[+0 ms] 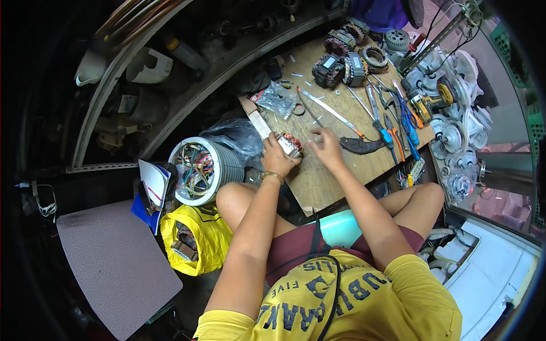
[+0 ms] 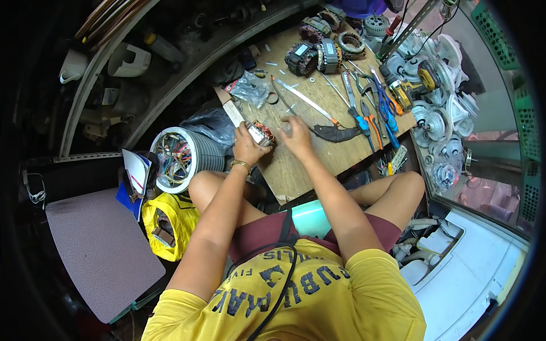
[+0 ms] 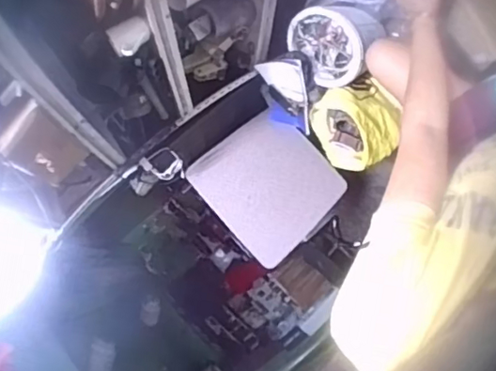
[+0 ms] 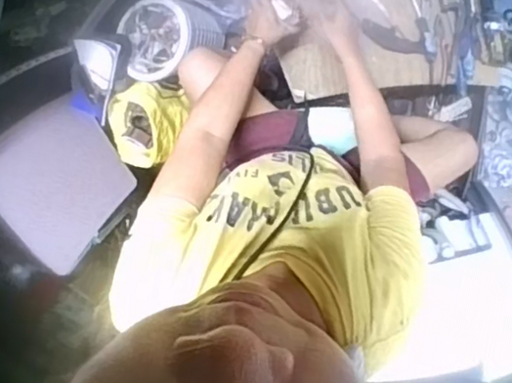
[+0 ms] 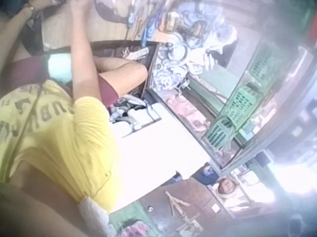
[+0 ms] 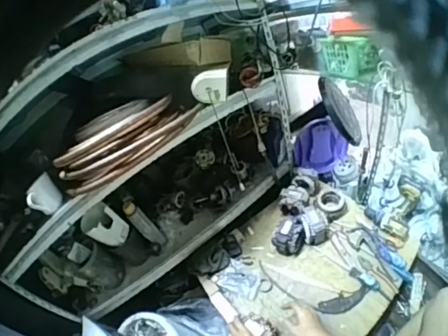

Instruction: The person uses a thin metal tool to scrape or clean the copper windings of an electric motor component held in one hand, occasionally using pliers to pull at wires.

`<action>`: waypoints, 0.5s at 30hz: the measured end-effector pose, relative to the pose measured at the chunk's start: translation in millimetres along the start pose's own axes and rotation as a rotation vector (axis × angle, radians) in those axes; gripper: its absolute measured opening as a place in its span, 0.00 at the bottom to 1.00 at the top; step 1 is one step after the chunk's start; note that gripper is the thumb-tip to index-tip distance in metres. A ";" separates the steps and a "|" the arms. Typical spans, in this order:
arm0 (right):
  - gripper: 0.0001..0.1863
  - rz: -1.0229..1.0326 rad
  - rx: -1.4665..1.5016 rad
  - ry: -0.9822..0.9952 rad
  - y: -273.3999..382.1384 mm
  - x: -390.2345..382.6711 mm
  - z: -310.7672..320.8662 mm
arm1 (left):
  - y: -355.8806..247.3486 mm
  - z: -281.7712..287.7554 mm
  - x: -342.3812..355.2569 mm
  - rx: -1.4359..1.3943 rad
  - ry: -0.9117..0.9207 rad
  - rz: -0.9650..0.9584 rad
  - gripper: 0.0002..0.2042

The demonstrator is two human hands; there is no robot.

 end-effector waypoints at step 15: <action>0.35 -0.195 -0.852 0.085 -130.4 -78.9 118.6 | -3.7 4.6 -5.3 -0.063 -0.019 -0.034 0.59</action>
Point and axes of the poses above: each hand's wrist, its own x-axis towards the middle knuckle, its own z-axis out of the back of the hand, y = z × x, the point moved 8 cm from there along x, towards the middle knuckle, and after that the axes turned 10 degrees about y, right-handed, at the moved point
